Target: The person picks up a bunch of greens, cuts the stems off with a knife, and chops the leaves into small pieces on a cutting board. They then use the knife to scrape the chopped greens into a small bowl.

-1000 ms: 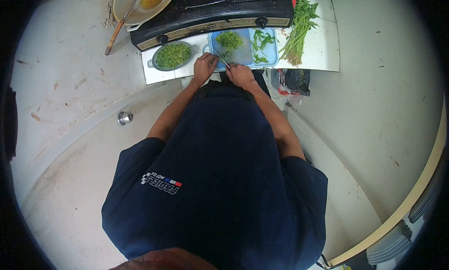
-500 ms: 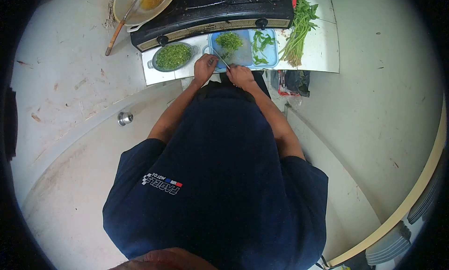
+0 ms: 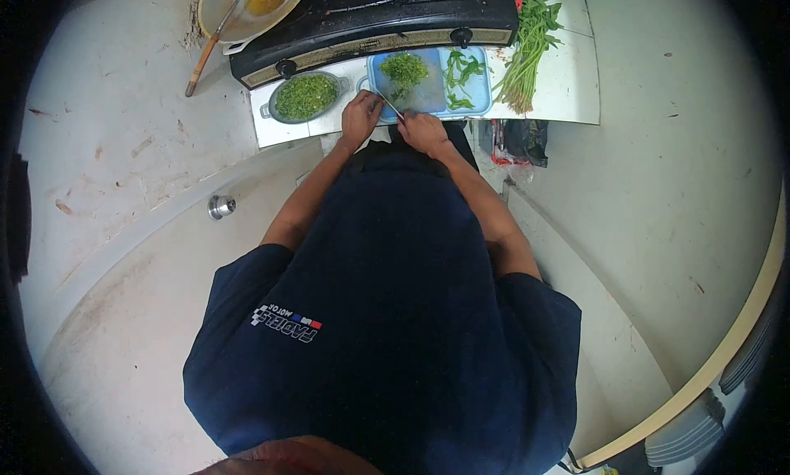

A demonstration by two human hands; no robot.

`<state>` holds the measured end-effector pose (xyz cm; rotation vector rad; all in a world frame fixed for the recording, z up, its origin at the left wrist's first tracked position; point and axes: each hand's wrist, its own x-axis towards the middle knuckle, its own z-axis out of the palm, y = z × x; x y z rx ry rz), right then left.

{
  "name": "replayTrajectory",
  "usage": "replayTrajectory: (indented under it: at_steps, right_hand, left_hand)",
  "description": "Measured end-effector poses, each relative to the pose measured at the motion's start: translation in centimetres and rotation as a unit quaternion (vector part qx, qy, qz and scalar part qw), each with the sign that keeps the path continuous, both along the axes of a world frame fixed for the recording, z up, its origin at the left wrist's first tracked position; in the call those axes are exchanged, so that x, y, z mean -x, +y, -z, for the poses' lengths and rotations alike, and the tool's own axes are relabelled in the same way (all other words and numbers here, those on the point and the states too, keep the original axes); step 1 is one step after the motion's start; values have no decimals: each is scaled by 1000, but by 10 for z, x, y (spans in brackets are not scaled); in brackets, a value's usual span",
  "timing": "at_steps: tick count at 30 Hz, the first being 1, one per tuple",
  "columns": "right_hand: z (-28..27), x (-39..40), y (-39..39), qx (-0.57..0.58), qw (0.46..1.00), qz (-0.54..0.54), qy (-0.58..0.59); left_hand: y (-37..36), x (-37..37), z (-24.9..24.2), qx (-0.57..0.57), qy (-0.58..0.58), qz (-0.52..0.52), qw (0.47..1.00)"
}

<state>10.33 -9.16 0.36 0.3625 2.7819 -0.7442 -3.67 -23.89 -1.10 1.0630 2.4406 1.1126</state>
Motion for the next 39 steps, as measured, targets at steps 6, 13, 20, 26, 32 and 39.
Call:
replayTrajectory:
  at_steps: [6, 13, 20, 26, 32, 39]
  right_hand:
    - [5, 4, -2, 7, 1000, 14, -1]
    - [13, 8, -3, -4, 1000, 19, 7]
    - [11, 0, 1, 15, 999, 41, -6]
    - [1, -1, 0, 10, 1000, 16, -7]
    - [11, 2, -3, 6, 1000, 9, 16]
    - [7, 7, -4, -6, 1000, 20, 21]
  left_hand:
    - [-1, 0, 4, 0, 5, 14, 1000]
    - [-1, -1, -4, 11, 21, 11, 1000]
    - [-3, -4, -4, 1, -24, -10, 1000]
    - [-4, -1, 4, -37, -63, -20, 997]
    - [-3, 0, 2, -23, -54, -8, 998]
    - [-2, 2, 2, -51, -50, 5, 997]
